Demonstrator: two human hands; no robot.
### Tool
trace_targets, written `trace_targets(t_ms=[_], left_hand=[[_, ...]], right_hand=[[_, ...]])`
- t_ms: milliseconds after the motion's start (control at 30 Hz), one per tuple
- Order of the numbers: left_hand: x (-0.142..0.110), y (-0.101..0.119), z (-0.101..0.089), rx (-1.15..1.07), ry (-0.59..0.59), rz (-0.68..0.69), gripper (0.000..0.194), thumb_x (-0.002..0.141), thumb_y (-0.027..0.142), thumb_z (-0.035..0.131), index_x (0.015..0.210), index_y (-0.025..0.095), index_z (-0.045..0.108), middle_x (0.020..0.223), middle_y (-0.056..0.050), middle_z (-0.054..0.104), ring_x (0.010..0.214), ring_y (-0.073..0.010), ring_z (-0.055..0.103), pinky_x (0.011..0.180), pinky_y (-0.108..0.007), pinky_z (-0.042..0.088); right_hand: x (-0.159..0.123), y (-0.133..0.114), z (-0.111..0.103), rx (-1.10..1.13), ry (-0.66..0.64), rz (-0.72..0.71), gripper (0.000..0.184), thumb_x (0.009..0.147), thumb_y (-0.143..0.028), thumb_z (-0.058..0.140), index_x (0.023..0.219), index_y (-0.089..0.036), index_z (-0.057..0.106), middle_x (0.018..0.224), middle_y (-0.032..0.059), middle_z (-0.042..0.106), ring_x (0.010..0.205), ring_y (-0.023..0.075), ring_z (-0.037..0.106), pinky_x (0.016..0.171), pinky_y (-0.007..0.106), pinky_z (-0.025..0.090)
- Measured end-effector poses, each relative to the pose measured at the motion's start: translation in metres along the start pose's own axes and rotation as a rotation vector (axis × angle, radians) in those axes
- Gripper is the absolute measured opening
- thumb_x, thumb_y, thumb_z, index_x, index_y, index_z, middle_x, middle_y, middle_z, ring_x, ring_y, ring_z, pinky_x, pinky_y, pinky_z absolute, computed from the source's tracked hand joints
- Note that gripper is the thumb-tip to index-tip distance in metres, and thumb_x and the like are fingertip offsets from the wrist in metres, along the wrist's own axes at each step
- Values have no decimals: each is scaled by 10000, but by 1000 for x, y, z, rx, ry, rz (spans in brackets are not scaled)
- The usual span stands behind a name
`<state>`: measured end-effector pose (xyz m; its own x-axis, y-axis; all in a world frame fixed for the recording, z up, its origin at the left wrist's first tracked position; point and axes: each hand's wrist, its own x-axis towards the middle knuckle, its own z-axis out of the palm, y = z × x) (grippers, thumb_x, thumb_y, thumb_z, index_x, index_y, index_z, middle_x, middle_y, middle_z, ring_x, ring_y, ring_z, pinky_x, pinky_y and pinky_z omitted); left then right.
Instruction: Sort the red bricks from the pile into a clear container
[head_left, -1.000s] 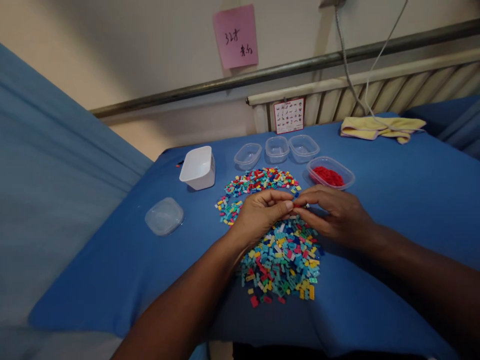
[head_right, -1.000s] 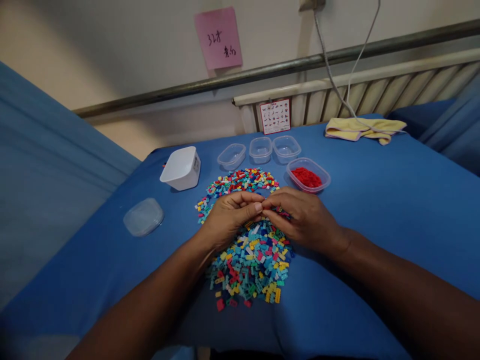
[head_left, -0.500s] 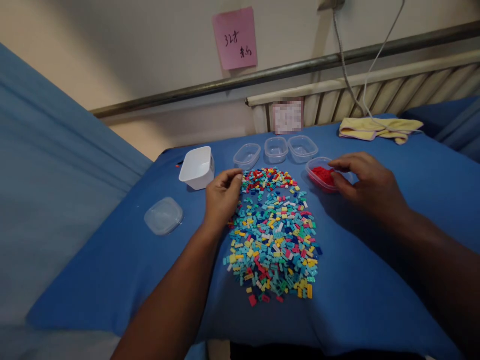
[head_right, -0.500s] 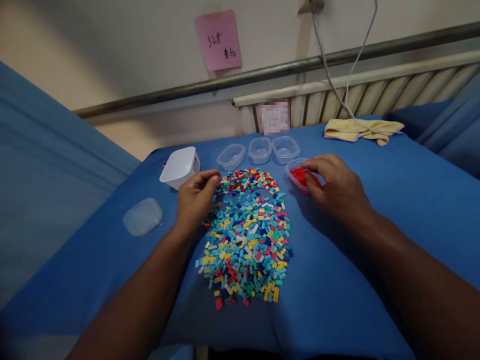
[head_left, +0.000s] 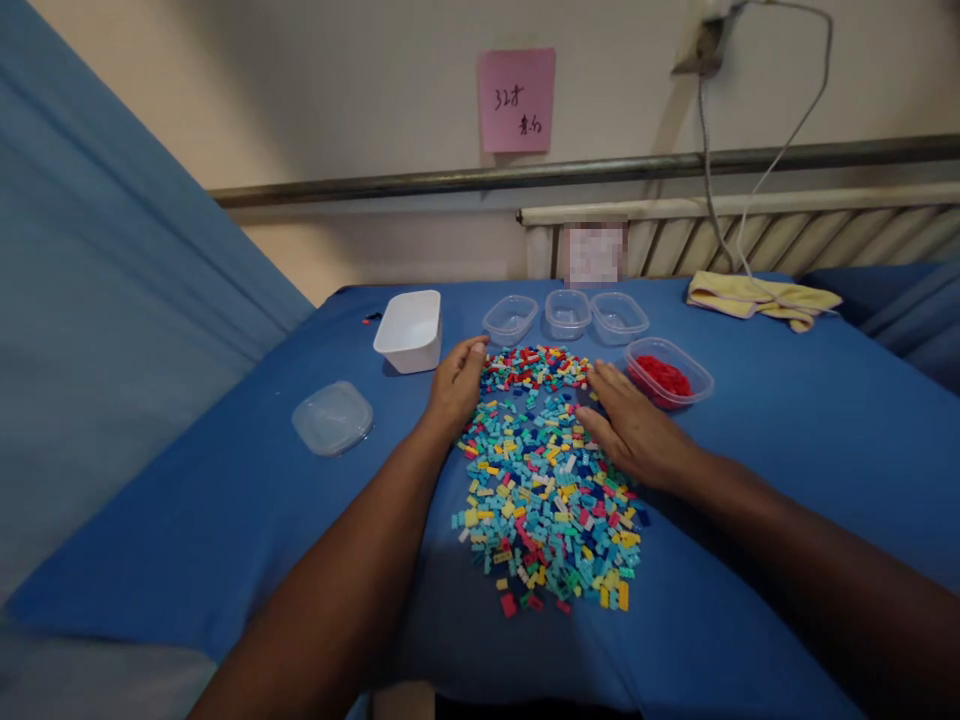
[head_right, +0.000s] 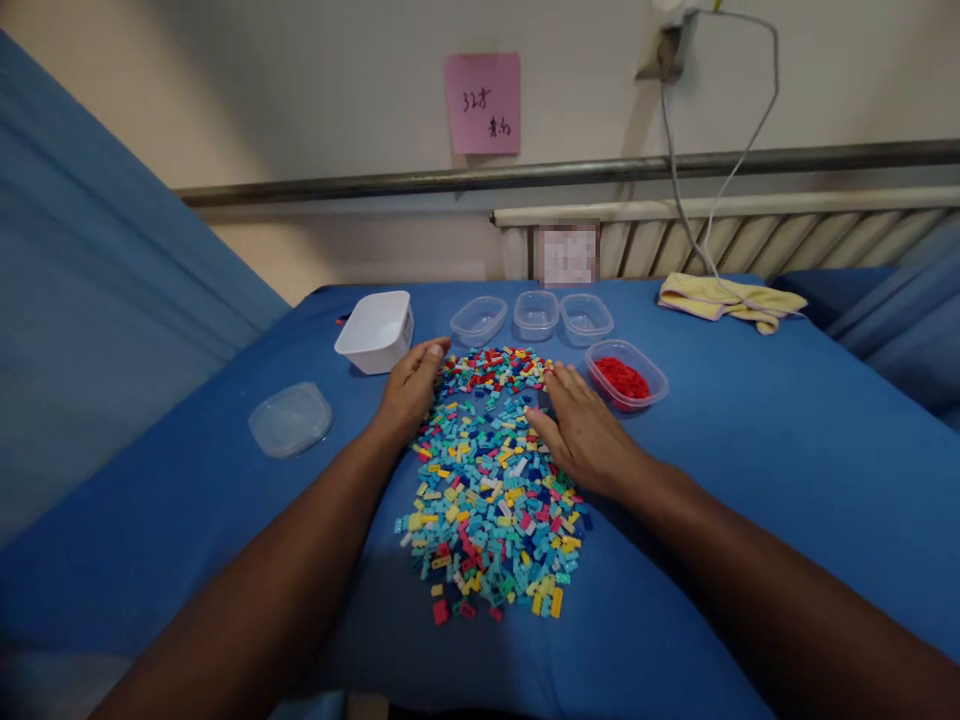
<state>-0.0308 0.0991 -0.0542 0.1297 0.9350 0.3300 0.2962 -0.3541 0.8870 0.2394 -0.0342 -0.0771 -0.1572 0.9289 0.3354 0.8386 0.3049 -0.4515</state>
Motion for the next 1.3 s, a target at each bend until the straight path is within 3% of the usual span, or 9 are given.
trace_targets(t_ms=[133,233,367,500,567,633,867,1067,1300], left_hand=[[-4,8,-2,10,42,78,552,1094,584,509,1347,158,754,1350,-126,776,1304,-286,691,1154,-414,501],[0,6,-10,106,84,129,547,1113,563,486,1312,137,767,1347,-150,774,1319,-299,687,1172,-427,488],[9,-9,-13,56,127,82,560,1112,595,478,1263,150,783,1305,-151,789,1282,-303,713,1137,-432,520],[12,-18,-8,31,126,78,562,1113,616,476,1244,171,795,1277,-134,803,1260,-291,726,1134,-421,527],[12,-20,-7,24,121,78,571,1116,619,470,1241,169,798,1274,-137,805,1256,-296,729,1125,-427,534],[12,-21,-7,15,123,78,587,1118,631,459,1238,170,800,1279,-140,804,1255,-302,732,1120,-436,542],[14,-29,-4,11,141,65,653,1122,676,399,1229,178,808,1271,-136,812,1251,-300,740,1119,-435,557],[12,-26,-4,20,155,42,672,1127,674,383,1236,163,806,1270,-155,809,1255,-315,741,1115,-456,558],[14,-29,-1,-8,150,30,707,1133,677,341,1228,150,803,1285,-164,806,1283,-304,734,1144,-449,549]], right_hand=[[12,-5,12,-58,-92,98,914,1109,-731,342,1707,-44,424,1767,313,373,1670,487,313,1309,742,349],[-1,-30,8,-29,-154,-17,827,1130,-693,368,1713,-112,444,1792,267,360,1680,441,315,1329,709,348],[-13,-56,-4,17,-236,-173,725,1143,-642,431,1720,-205,468,1817,210,336,1689,403,315,1342,680,346],[21,-42,-7,-32,-156,-109,732,1139,-641,425,1704,-178,477,1809,233,346,1695,432,289,1339,720,317],[44,-34,-2,-80,-200,13,796,1130,-668,409,1712,-125,440,1800,270,343,1688,460,288,1332,726,316],[57,-36,6,-109,-269,41,826,1125,-688,386,1705,-102,430,1803,273,337,1695,454,274,1340,709,307],[53,-74,17,-167,-398,-104,922,1111,-758,289,1697,-63,445,1810,252,343,1702,393,296,1386,567,268],[90,-76,27,-265,-363,43,941,1123,-699,343,1746,5,312,1834,278,252,1730,401,194,1395,546,208],[80,-108,36,-223,-439,-100,1013,1100,-790,263,1740,-11,363,1841,262,239,1728,420,190,1400,564,175]])
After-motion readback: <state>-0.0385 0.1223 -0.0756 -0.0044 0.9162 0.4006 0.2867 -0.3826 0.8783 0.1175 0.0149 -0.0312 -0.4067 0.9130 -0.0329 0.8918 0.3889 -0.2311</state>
